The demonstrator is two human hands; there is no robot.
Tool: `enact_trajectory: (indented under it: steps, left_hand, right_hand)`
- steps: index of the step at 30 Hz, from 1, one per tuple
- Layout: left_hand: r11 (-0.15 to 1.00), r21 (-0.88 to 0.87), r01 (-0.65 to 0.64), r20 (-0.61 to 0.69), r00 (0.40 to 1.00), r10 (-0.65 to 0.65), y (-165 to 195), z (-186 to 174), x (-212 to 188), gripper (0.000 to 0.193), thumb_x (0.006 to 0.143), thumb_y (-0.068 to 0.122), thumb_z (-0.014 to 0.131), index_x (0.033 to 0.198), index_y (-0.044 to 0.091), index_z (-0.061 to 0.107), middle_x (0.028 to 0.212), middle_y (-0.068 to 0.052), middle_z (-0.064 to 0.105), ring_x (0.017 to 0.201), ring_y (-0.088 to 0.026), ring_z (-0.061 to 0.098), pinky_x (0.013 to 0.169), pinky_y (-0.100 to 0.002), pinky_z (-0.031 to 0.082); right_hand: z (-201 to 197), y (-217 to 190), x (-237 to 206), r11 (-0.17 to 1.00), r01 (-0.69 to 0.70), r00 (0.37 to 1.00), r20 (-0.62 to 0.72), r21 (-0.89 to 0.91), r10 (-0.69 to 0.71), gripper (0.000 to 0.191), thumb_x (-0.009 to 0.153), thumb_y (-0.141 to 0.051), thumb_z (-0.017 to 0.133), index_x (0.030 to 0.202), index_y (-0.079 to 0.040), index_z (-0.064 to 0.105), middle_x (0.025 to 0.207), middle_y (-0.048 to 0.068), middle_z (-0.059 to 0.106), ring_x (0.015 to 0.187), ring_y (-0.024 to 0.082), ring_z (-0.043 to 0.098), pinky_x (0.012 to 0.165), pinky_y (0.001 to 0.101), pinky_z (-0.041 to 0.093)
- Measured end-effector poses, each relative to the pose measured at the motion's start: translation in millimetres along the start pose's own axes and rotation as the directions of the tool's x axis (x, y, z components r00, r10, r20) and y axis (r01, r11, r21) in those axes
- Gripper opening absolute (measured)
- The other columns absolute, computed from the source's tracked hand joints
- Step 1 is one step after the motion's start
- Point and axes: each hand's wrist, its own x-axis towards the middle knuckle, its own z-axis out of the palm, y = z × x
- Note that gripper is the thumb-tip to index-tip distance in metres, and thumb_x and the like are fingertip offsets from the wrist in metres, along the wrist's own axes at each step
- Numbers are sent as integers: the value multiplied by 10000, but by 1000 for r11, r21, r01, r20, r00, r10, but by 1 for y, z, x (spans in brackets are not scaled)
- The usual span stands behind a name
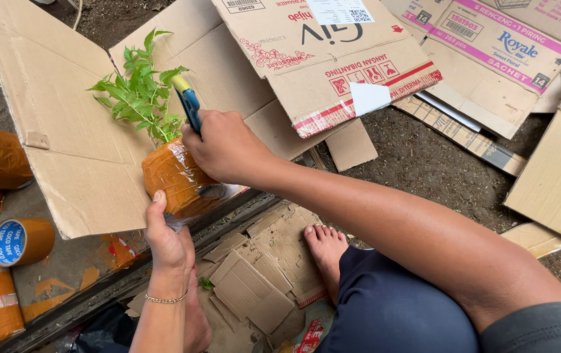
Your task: The person wraps the root-ball base of a small potted plant with orange tape, pressing the tape around the pot, then uses a utility knife to cut a flat cardboard sheet into sections on the workbench. They reposition the plant and cardboard pieces by hand while working.
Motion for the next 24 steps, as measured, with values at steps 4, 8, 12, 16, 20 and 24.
enact_trajectory:
  steps: [4, 8, 12, 16, 20, 24]
  left_hand:
    - [1000, -2, 3, -3, 1000, -3, -1, -2, -1, 497, 1001, 335, 523, 1390, 25, 518, 1358, -64, 599, 1296, -187, 544, 1156, -414, 386]
    - [1000, -16, 1, 17, 1000, -1, -3, -5, 0, 485, 1010, 339, 517, 1372, 17, 537, 1349, -70, 615, 1283, -189, 559, 1146, -410, 394]
    - [999, -47, -26, -11, 1000, 26, -6, -5, 4, 467, 1004, 305, 547, 1366, 9, 543, 1333, -70, 620, 1260, -191, 573, 1142, -414, 414]
    - [996, -43, -72, -41, 997, 70, -10, -8, 6, 477, 971, 263, 579, 1378, 17, 543, 1333, -61, 623, 1251, -186, 584, 1137, -407, 421]
    - [991, -43, -123, -77, 990, 120, -14, -11, 9, 501, 958, 236, 622, 1392, 3, 532, 1342, -63, 605, 1251, -186, 558, 1139, -399, 400]
    - [976, 55, -210, -86, 973, 214, -15, -11, 13, 596, 929, 229, 646, 1439, -27, 474, 1430, -87, 541, 1335, -188, 490, 1177, -361, 334]
  right_hand:
    - [3, 4, -2, 1000, 25, 1000, -1, -6, -25, 357, 981, -283, 538, 860, 32, 655, 609, 256, 645, 610, 441, 684, 622, 506, 545]
    - [3, 7, -2, 999, 29, 1000, -6, -16, -29, 342, 982, -275, 540, 874, 31, 648, 620, 262, 643, 631, 452, 677, 621, 511, 544]
    - [-2, 1, -4, 999, 11, 1000, -17, -33, -11, 364, 991, -301, 538, 866, 18, 658, 645, 247, 662, 627, 432, 693, 623, 512, 540]
    - [-15, -11, -3, 994, -102, 989, -111, -45, 96, 408, 987, -369, 556, 876, 9, 659, 657, 201, 683, 626, 374, 724, 607, 501, 555]
    - [-35, -16, 9, 947, -63, 983, -143, 316, 113, 382, 1024, -365, 548, 923, -23, 683, 778, 132, 731, 684, 240, 781, 626, 390, 602]
    - [-33, -18, 16, 571, -164, 984, 92, 804, 153, 222, 987, -236, 640, 1070, -36, 590, 996, 108, 698, 850, 229, 788, 724, 331, 660]
